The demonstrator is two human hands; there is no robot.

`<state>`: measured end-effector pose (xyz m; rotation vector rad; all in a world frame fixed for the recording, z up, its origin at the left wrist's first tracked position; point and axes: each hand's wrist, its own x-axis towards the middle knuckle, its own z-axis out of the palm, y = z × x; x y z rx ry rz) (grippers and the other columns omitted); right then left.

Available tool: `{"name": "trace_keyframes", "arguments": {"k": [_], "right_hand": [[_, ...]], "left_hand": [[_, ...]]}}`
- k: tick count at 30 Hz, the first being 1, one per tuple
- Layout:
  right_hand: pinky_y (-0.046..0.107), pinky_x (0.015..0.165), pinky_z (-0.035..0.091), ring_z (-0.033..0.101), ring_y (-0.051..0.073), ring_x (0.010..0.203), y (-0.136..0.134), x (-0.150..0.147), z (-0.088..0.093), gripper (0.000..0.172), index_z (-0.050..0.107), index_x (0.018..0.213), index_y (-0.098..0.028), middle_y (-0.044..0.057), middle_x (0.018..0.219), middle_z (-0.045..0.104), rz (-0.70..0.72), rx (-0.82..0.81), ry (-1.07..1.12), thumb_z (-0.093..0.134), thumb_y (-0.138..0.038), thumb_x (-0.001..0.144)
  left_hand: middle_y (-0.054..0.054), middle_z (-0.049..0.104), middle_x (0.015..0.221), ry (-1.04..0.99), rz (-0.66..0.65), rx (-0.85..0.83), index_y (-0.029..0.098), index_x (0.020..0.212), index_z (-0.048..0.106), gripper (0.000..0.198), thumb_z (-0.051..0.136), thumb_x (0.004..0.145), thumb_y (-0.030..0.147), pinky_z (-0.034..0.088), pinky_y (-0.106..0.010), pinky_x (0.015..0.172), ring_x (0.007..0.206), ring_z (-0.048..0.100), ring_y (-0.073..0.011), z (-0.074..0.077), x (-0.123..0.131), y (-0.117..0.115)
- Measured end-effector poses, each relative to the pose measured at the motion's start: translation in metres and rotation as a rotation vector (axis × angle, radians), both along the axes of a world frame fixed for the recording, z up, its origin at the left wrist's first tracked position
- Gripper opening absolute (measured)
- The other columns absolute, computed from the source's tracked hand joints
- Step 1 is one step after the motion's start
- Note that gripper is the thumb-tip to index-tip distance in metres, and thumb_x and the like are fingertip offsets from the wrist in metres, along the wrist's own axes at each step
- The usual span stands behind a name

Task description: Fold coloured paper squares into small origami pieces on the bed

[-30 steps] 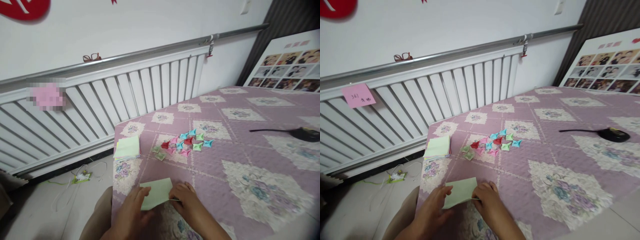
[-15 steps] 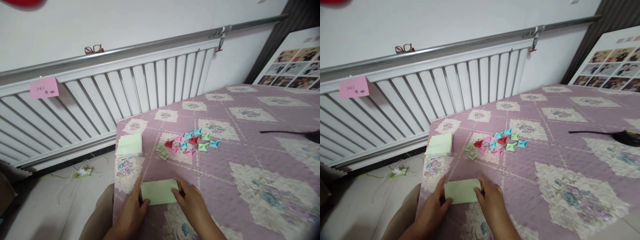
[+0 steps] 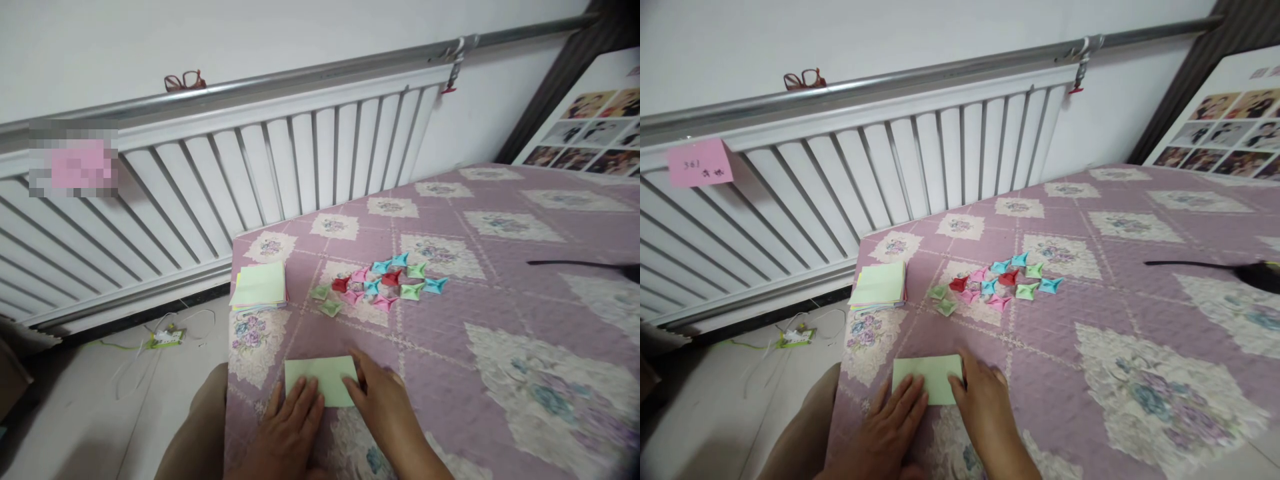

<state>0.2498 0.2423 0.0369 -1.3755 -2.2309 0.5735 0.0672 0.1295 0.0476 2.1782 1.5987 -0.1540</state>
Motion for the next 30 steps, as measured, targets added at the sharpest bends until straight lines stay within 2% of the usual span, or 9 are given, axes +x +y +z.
{"name": "trace_keyframes", "arguments": {"k": [5, 11, 15, 18, 21, 23, 25, 27, 30], "right_hand": [[0.033, 0.072, 0.041, 0.066, 0.021, 0.075, 0.001, 0.001, -0.001, 0.04, 0.053, 0.12, -0.02, 0.003, 0.08, 0.07, 0.011, 0.02, -0.042, 0.053, -0.024, 0.08], [0.035, 0.078, 0.041, 0.066, 0.022, 0.082, -0.001, -0.001, 0.004, 0.044, 0.052, 0.123, -0.022, 0.004, 0.085, 0.07, 0.018, 0.044, -0.106, 0.056, -0.021, 0.079], [0.038, 0.083, 0.039, 0.065, 0.023, 0.089, -0.002, 0.0, 0.005, 0.046, 0.049, 0.127, -0.022, 0.006, 0.094, 0.071, 0.02, 0.037, -0.154, 0.056, -0.019, 0.081], [0.04, 0.084, 0.038, 0.063, 0.026, 0.093, 0.0, 0.005, 0.008, 0.042, 0.052, 0.124, -0.023, 0.008, 0.102, 0.069, -0.006, 0.096, -0.194, 0.056, -0.018, 0.082], [0.042, 0.08, 0.037, 0.06, 0.029, 0.092, -0.002, 0.006, 0.014, 0.028, 0.06, 0.113, -0.022, 0.01, 0.1, 0.067, -0.055, 0.205, -0.223, 0.054, -0.022, 0.085], [0.041, 0.08, 0.037, 0.058, 0.027, 0.089, -0.01, -0.002, 0.017, 0.02, 0.064, 0.103, -0.023, 0.008, 0.092, 0.066, 0.012, 0.232, -0.187, 0.051, -0.021, 0.088], [0.034, 0.076, 0.039, 0.058, 0.022, 0.083, -0.021, -0.015, 0.015, 0.018, 0.064, 0.096, -0.022, 0.005, 0.086, 0.065, 0.209, 0.19, -0.109, 0.05, -0.015, 0.088], [0.029, 0.072, 0.041, 0.058, 0.019, 0.081, -0.032, -0.029, 0.012, 0.018, 0.064, 0.095, -0.023, 0.002, 0.085, 0.064, 0.337, 0.092, -0.071, 0.051, -0.013, 0.087], [0.028, 0.074, 0.041, 0.058, 0.018, 0.082, -0.042, -0.04, 0.009, 0.021, 0.063, 0.093, -0.022, 0.002, 0.087, 0.065, 0.314, -0.01, -0.068, 0.047, -0.01, 0.089]], "left_hand": [[-0.013, 0.003, 0.152, -0.011, -0.001, -0.05, 0.022, 0.148, 0.007, 0.09, 0.056, 0.081, 0.058, 0.011, -0.065, 0.109, 0.14, 0.006, -0.035, 0.004, -0.002, 0.001], [-0.012, 0.003, 0.153, -0.03, -0.008, 0.001, 0.031, 0.147, 0.007, 0.09, 0.062, 0.079, 0.053, 0.013, -0.069, 0.105, 0.14, 0.009, -0.0373, -0.002, -0.005, -0.002], [-0.012, 0.004, 0.153, -0.039, -0.002, 0.0, 0.031, 0.147, 0.01, 0.091, 0.065, 0.077, 0.051, 0.013, -0.071, 0.104, 0.139, 0.01, -0.039, 0.001, -0.004, -0.003], [-0.012, 0.003, 0.154, -0.035, 0.015, -0.027, 0.031, 0.147, 0.013, 0.088, 0.065, 0.078, 0.046, 0.01, -0.07, 0.105, 0.14, 0.008, -0.0382, 0.008, -0.001, -0.002], [-0.012, 0.003, 0.154, -0.024, 0.033, -0.054, 0.031, 0.147, 0.015, 0.089, 0.068, 0.075, 0.039, 0.009, -0.069, 0.106, 0.14, 0.007, -0.0376, 0.015, 0.001, -0.001], [-0.011, 0.003, 0.154, -0.022, 0.038, -0.064, 0.031, 0.147, 0.016, 0.09, 0.068, 0.074, 0.038, 0.009, -0.069, 0.106, 0.14, 0.007, -0.0377, 0.016, 0.002, -0.001], [-0.01, 0.006, 0.155, -0.022, 0.04, -0.041, 0.031, 0.147, 0.016, 0.088, 0.066, 0.075, 0.037, 0.009, -0.069, 0.106, 0.14, 0.008, -0.0371, 0.016, 0.003, -0.002], [-0.009, 0.01, 0.155, -0.016, 0.035, 0.002, 0.03, 0.147, 0.015, 0.087, 0.065, 0.076, 0.035, 0.009, -0.067, 0.108, 0.141, 0.009, -0.0356, 0.014, 0.004, -0.003], [-0.008, 0.012, 0.155, -0.008, 0.026, 0.041, 0.03, 0.147, 0.016, 0.087, 0.065, 0.075, 0.034, 0.01, -0.065, 0.109, 0.141, 0.01, -0.0345, 0.012, 0.003, -0.004]]}}
